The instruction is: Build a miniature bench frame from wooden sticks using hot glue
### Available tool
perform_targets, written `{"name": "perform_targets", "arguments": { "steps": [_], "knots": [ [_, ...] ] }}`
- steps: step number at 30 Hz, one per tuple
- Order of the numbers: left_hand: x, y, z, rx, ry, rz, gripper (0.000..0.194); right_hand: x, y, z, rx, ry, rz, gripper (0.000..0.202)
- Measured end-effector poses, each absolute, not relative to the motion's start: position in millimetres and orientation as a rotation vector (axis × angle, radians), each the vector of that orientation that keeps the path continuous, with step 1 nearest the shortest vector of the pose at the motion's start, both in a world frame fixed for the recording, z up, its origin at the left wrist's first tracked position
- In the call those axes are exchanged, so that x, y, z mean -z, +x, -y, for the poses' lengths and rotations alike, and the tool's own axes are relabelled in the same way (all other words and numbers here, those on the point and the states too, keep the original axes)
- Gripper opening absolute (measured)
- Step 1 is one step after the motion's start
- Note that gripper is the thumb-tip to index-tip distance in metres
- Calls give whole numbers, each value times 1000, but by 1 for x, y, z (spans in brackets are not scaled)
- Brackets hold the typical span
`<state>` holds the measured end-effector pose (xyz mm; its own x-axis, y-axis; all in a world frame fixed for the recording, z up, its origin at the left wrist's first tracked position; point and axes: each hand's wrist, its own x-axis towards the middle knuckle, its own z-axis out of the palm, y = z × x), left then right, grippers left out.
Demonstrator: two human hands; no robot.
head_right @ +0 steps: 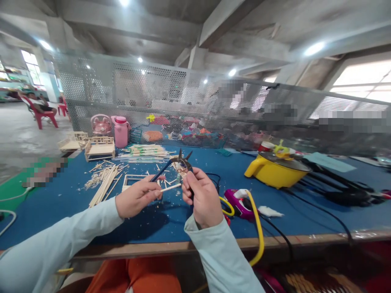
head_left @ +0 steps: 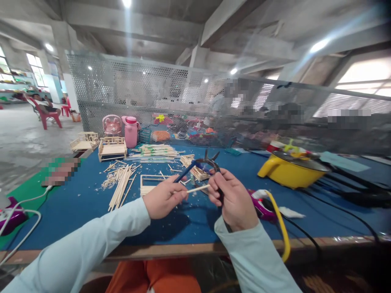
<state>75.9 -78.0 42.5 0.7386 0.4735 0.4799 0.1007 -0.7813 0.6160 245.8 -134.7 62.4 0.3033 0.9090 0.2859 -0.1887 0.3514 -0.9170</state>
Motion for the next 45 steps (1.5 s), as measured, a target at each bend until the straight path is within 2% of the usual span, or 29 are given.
{"name": "perform_targets", "arguments": {
  "steps": [3, 11, 16, 22, 27, 45],
  "knots": [
    [-45, 76, 71, -925, 2229, -474, 30, -59, 239, 134, -1045, -721, 904, 19],
    [-30, 79, 81, -943, 1976, -380, 33, -26, 216, 121, -1254, -534, 1161, 53],
    [-23, 78, 76, -1033, 1759, -579, 35, -39, 230, 122, -1025, -747, 1339, 51],
    [-21, 72, 64, -1312, 1886, -826, 28, -53, 251, 134, -430, -1451, 1736, 58],
    [-20, 73, 66, -1301, 1875, -901, 29, -47, 248, 128, -133, -1825, 1951, 56],
    [-18, 74, 71, -1244, 1980, -824, 30, -46, 231, 118, -97, -1738, 2066, 55]
  ]
}}
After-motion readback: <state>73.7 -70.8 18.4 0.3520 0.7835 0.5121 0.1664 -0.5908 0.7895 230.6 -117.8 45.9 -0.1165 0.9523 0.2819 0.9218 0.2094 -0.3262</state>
